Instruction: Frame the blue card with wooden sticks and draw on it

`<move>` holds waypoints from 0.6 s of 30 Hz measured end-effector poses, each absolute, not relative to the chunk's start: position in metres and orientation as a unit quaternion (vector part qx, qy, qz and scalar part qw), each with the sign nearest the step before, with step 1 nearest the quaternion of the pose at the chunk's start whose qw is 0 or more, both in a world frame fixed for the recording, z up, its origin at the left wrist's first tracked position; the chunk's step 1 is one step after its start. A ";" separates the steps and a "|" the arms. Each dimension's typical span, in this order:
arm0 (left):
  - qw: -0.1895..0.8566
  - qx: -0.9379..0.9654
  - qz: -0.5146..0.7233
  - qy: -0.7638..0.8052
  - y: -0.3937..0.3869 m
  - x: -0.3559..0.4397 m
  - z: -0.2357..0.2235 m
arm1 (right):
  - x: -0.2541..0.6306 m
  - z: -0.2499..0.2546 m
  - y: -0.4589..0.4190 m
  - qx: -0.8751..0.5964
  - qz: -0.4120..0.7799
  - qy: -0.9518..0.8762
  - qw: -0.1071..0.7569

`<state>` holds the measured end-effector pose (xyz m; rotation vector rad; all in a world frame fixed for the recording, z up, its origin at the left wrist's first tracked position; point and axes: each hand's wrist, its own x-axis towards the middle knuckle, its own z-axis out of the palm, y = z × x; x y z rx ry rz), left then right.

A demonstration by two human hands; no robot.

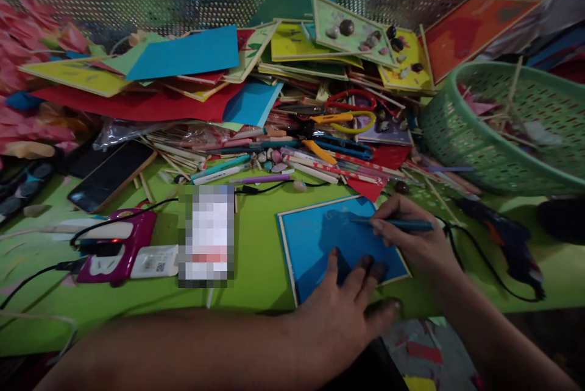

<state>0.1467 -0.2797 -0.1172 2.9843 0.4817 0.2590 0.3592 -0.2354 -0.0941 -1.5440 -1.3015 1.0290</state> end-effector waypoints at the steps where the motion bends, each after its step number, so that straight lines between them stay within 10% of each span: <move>1: 0.054 0.983 0.083 0.156 -0.279 0.147 -0.117 | 0.358 -0.093 -0.235 -0.617 0.409 -0.525 0.421; 18: 0.037 0.981 0.096 0.164 -0.280 0.146 -0.115 | 0.359 -0.097 -0.235 -0.615 0.406 -0.545 0.399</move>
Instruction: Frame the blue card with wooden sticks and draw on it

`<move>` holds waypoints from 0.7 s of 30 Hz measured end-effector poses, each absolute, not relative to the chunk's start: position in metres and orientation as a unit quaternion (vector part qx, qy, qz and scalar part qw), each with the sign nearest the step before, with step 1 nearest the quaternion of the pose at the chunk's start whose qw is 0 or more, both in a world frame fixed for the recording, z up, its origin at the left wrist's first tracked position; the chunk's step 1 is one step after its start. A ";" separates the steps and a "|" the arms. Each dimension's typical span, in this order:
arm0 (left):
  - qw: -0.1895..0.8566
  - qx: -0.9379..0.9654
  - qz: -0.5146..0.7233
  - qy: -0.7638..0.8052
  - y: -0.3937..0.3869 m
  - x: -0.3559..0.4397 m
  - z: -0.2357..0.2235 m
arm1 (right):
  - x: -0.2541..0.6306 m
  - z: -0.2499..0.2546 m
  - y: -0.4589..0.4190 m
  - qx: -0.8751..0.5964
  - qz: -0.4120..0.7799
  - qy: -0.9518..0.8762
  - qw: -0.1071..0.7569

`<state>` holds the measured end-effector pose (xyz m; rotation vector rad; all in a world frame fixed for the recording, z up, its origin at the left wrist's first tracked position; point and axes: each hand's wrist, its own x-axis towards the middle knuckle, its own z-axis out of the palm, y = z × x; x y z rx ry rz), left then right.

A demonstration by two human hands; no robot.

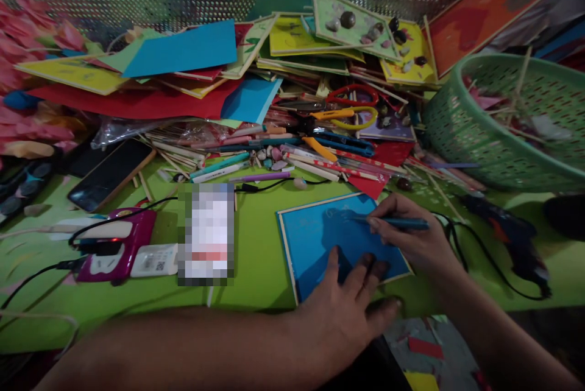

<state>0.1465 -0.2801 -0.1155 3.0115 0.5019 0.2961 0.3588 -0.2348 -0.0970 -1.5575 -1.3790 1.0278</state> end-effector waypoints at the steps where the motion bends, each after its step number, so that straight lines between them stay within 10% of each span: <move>1: 0.037 0.981 0.097 0.163 -0.280 0.147 -0.115 | 0.358 -0.097 -0.235 -0.616 0.405 -0.545 0.400; 21: 0.036 0.981 0.098 0.163 -0.281 0.147 -0.119 | 0.359 -0.099 -0.234 -0.611 0.406 -0.549 0.402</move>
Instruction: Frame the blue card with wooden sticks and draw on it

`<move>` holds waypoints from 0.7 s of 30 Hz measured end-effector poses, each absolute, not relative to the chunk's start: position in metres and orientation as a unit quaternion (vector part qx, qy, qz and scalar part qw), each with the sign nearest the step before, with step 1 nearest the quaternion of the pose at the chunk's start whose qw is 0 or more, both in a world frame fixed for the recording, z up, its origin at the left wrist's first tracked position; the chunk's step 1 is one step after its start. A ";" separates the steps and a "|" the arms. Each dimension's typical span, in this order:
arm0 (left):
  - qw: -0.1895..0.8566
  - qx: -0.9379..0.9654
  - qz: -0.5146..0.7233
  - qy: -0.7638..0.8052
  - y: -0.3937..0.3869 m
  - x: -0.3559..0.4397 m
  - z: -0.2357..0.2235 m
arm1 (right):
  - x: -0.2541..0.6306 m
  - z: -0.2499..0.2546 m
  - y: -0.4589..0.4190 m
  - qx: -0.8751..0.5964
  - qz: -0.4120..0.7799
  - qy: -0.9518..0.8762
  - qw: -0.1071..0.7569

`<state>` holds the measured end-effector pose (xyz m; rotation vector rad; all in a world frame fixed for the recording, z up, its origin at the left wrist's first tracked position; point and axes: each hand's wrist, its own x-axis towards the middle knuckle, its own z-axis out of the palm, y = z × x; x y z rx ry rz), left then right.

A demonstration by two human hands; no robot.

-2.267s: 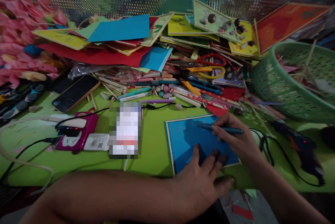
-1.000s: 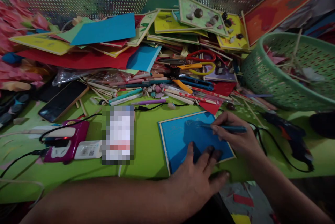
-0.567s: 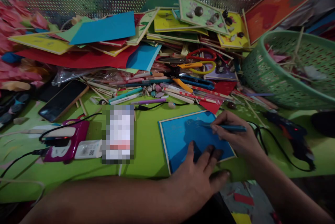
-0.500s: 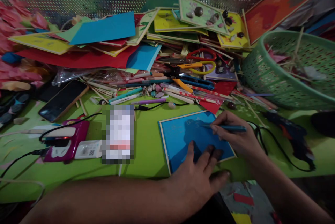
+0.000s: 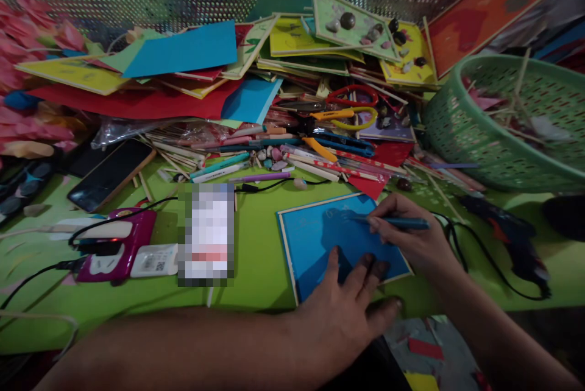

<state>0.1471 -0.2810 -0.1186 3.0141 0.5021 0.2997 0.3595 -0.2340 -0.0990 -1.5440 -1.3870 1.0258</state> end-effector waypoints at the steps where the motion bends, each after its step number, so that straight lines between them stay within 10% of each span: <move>1: 0.035 0.981 0.099 0.164 -0.281 0.147 -0.119 | 0.360 -0.099 -0.234 -0.611 0.404 -0.550 0.400; 21: 0.042 0.983 0.082 0.157 -0.281 0.147 -0.118 | 0.357 -0.092 -0.234 -0.627 0.397 -0.510 0.435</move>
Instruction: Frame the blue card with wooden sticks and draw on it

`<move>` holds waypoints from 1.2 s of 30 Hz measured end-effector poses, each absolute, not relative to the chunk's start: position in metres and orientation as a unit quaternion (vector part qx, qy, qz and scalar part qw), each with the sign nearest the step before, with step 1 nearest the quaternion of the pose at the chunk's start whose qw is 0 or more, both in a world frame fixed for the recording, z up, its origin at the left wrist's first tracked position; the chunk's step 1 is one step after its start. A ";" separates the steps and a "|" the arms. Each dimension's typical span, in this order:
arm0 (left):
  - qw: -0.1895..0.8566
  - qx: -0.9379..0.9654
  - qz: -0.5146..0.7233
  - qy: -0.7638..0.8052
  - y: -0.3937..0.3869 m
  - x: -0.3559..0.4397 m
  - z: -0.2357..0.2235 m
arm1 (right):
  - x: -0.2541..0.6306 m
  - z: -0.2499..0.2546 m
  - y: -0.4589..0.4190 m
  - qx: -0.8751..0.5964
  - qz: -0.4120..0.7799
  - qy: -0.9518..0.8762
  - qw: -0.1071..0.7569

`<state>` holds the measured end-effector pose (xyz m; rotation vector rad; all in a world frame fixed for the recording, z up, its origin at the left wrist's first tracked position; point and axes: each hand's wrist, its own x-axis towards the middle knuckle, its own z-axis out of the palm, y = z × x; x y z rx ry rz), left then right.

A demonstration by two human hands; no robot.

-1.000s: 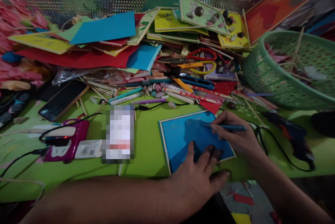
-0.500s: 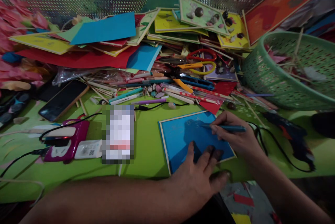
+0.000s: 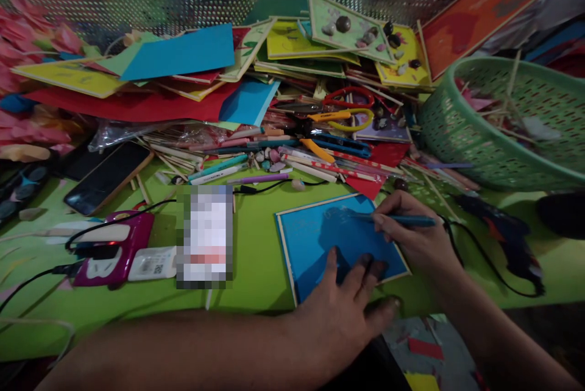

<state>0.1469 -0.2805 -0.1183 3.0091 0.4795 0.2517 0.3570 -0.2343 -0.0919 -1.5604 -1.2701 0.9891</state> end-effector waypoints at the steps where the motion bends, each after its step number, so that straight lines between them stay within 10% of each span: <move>1: 0.043 0.983 0.082 0.156 -0.280 0.147 -0.118 | 0.357 -0.092 -0.234 -0.627 0.400 -0.510 0.433; 36: 0.055 0.984 0.081 0.151 -0.280 0.146 -0.118 | 0.361 -0.096 -0.236 -0.649 0.354 -0.524 0.423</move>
